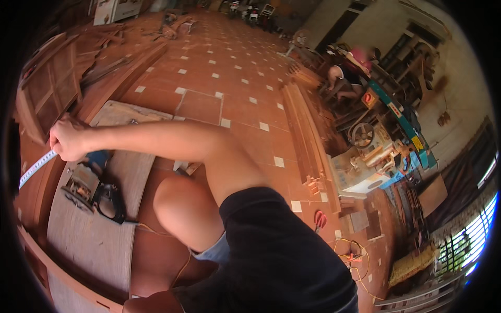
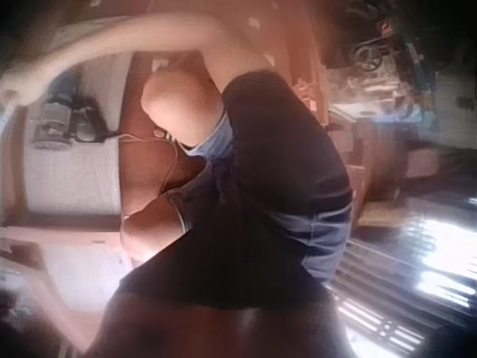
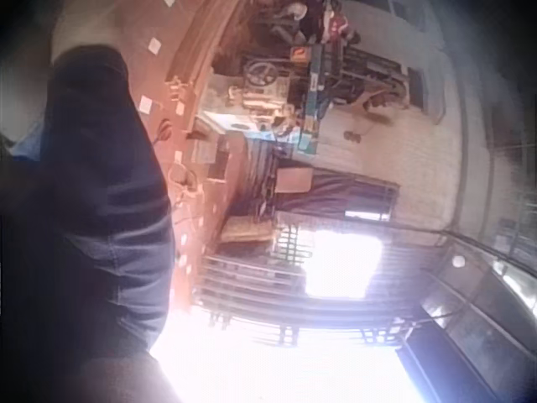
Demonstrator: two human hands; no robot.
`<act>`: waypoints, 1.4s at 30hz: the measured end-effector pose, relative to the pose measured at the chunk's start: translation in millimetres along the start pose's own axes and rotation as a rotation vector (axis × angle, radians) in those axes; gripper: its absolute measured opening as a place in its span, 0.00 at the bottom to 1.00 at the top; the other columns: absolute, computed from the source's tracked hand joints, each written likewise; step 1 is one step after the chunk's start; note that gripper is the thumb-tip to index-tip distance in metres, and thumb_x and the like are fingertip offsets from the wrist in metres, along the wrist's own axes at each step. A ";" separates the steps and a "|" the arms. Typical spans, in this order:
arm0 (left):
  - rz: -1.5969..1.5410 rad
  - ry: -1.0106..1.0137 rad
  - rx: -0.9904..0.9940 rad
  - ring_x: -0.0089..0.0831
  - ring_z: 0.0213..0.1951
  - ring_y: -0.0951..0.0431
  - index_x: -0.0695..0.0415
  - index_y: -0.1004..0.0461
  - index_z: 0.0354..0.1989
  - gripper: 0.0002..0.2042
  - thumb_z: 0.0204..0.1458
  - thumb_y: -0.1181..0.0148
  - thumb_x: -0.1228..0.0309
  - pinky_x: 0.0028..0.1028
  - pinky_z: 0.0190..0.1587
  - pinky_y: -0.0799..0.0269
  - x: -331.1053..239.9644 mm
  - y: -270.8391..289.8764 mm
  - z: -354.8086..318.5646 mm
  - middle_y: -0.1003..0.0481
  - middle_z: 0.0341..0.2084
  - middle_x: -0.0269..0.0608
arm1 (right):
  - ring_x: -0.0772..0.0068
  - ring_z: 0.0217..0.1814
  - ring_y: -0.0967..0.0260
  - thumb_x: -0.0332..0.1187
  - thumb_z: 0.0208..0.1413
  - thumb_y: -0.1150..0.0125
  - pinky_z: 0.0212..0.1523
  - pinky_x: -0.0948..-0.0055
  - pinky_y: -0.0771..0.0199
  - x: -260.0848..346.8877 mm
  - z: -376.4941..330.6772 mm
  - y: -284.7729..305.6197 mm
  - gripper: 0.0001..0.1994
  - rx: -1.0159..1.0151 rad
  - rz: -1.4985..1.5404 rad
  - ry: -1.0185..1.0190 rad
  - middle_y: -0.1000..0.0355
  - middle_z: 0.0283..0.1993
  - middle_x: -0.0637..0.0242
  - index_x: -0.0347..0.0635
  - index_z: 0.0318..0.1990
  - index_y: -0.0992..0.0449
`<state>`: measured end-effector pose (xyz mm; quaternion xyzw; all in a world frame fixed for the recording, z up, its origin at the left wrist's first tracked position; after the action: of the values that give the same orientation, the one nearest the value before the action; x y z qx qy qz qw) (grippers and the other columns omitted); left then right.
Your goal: The person measures a wooden plank with a tape measure, then uses a handheld router to cut a groove along the plank. The person repeats the measuring and routing steps on the same plank.
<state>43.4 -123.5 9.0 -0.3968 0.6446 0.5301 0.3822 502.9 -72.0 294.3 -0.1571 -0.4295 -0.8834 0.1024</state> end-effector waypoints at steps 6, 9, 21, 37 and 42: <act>0.099 -0.164 -0.154 0.35 0.45 0.23 0.64 0.34 0.61 0.33 0.56 0.26 0.56 0.33 0.48 0.25 -46.4 -34.1 41.5 0.23 0.47 0.49 | 0.58 0.33 0.20 0.23 0.55 0.40 0.38 0.61 0.23 -78.4 -93.8 36.3 0.04 -0.185 0.241 -0.395 0.19 0.30 0.52 0.33 0.32 0.19; 0.171 -0.198 -0.221 0.36 0.46 0.23 0.63 0.36 0.62 0.34 0.56 0.26 0.55 0.33 0.48 0.25 -47.9 -50.7 56.2 0.24 0.48 0.50 | 0.63 0.34 0.21 0.23 0.55 0.41 0.38 0.63 0.23 -125.8 -137.1 39.1 0.04 -0.183 0.221 -0.568 0.20 0.31 0.53 0.34 0.33 0.19; 0.134 0.035 -0.180 0.38 0.48 0.25 0.56 0.43 0.71 0.40 0.56 0.26 0.54 0.37 0.46 0.26 30.7 38.4 120.4 0.28 0.56 0.50 | 0.70 0.32 0.23 0.20 0.53 0.42 0.37 0.67 0.23 -331.0 -215.4 40.9 0.08 -0.231 -0.119 -0.788 0.20 0.30 0.59 0.40 0.36 0.17; 0.316 0.215 -0.448 0.39 0.46 0.23 0.60 0.34 0.65 0.31 0.61 0.31 0.54 0.36 0.44 0.24 41.6 106.8 -27.4 0.26 0.55 0.49 | 0.50 0.50 0.26 0.29 0.60 0.42 0.48 0.51 0.24 -365.0 -248.0 3.5 0.13 0.123 -0.688 -0.455 0.26 0.43 0.61 0.53 0.50 0.18; 0.420 0.177 -0.335 0.41 0.50 0.18 0.63 0.30 0.61 0.28 0.61 0.31 0.56 0.38 0.44 0.21 -28.3 77.9 -65.4 0.23 0.54 0.53 | 0.46 0.41 0.24 0.34 0.66 0.40 0.41 0.51 0.25 -383.0 -261.7 28.4 0.10 0.041 -0.522 -0.503 0.26 0.40 0.56 0.45 0.50 0.16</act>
<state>-21.6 -175.4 74.1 -0.3570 0.6468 0.6602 0.1355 818.3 -278.6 22.7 -0.2525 -0.4843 -0.8048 -0.2323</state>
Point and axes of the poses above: each hand's wrist, its own z-axis towards the middle knuckle, its own y-axis out of the back of the hand, x = y × z, the point moved 2 cm from there along z, towards the middle knuckle
